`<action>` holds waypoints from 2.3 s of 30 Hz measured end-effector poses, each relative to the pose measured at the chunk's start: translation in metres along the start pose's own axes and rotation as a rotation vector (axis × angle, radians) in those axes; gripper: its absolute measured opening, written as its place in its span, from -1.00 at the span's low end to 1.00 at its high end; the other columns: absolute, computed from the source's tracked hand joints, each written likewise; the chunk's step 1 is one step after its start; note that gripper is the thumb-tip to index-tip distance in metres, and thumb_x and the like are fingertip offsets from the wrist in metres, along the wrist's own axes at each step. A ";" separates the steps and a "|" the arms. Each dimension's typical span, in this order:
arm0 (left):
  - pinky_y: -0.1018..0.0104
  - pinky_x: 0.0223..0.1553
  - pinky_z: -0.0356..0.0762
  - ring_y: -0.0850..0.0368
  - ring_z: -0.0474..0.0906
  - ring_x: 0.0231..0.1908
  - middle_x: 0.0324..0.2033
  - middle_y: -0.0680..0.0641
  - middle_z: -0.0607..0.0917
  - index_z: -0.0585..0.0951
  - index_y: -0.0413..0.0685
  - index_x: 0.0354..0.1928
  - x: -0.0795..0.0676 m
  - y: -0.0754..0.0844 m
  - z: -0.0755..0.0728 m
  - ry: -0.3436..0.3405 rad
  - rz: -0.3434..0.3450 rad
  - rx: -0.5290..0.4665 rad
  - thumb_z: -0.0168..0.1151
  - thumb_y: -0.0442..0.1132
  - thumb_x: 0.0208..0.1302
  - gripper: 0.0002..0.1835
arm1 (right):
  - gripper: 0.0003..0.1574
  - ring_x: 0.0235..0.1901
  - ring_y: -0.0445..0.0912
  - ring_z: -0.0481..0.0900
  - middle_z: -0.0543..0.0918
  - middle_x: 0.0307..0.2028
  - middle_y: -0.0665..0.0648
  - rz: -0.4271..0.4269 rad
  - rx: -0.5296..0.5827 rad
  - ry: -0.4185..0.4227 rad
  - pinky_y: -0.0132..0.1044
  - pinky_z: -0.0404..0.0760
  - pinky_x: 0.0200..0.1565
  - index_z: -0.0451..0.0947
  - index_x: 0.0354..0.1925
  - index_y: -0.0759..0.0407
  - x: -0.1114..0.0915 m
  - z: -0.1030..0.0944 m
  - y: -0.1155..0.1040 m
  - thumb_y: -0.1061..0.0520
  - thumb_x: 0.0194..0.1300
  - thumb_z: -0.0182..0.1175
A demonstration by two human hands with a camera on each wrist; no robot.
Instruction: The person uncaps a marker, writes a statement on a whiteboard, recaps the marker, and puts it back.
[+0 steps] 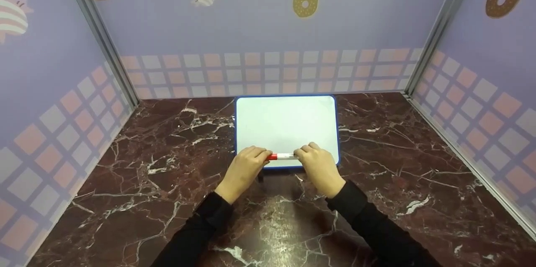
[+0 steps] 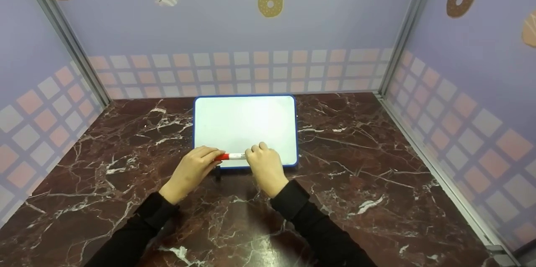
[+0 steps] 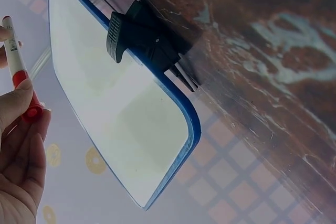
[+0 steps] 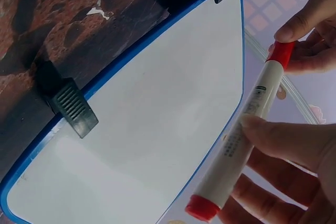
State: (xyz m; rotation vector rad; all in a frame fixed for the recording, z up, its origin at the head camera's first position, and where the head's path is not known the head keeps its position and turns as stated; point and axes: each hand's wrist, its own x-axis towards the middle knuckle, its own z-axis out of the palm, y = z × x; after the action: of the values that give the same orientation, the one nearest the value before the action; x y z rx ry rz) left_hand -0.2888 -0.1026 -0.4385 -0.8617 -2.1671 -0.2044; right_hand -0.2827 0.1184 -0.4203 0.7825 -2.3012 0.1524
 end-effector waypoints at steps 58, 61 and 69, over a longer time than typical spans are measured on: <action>-0.17 -0.35 0.70 -0.35 0.70 -0.22 -0.24 -0.41 0.73 0.68 -0.39 -0.23 -0.040 -0.089 -0.026 -0.571 -0.897 0.170 0.42 -0.31 0.10 -0.74 | -0.83 -0.40 -0.02 0.62 0.73 -0.41 0.10 0.055 -0.105 0.096 -0.23 0.71 -0.39 0.72 -0.36 0.21 0.005 -0.003 0.031 0.30 -0.01 0.48; -0.14 -0.38 0.69 -0.34 0.71 -0.29 -0.30 -0.38 0.74 0.69 -0.37 -0.30 -0.034 -0.085 -0.031 -0.471 -0.851 0.196 0.50 -0.19 0.07 -0.67 | -0.81 -0.40 -0.02 0.62 0.73 -0.41 0.10 0.057 -0.101 0.096 -0.22 0.71 -0.39 0.72 -0.36 0.20 0.005 -0.003 0.032 0.31 -0.03 0.49; 0.14 -0.26 0.72 -0.09 0.72 -0.34 -0.36 -0.20 0.77 0.71 -0.29 -0.27 -0.002 -0.057 -0.031 -0.021 -0.157 0.167 0.25 -0.44 0.14 -0.87 | -0.86 -0.41 -0.05 0.61 0.73 -0.43 0.08 0.045 -0.100 0.102 -0.26 0.70 -0.40 0.72 -0.38 0.19 0.005 -0.002 0.027 0.32 0.01 0.46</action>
State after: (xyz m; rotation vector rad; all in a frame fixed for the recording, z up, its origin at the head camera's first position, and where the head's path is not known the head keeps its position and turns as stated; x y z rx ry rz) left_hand -0.3059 -0.1593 -0.4114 -0.6025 -2.2366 -0.0907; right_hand -0.2997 0.1383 -0.4133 0.6574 -2.2127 0.0951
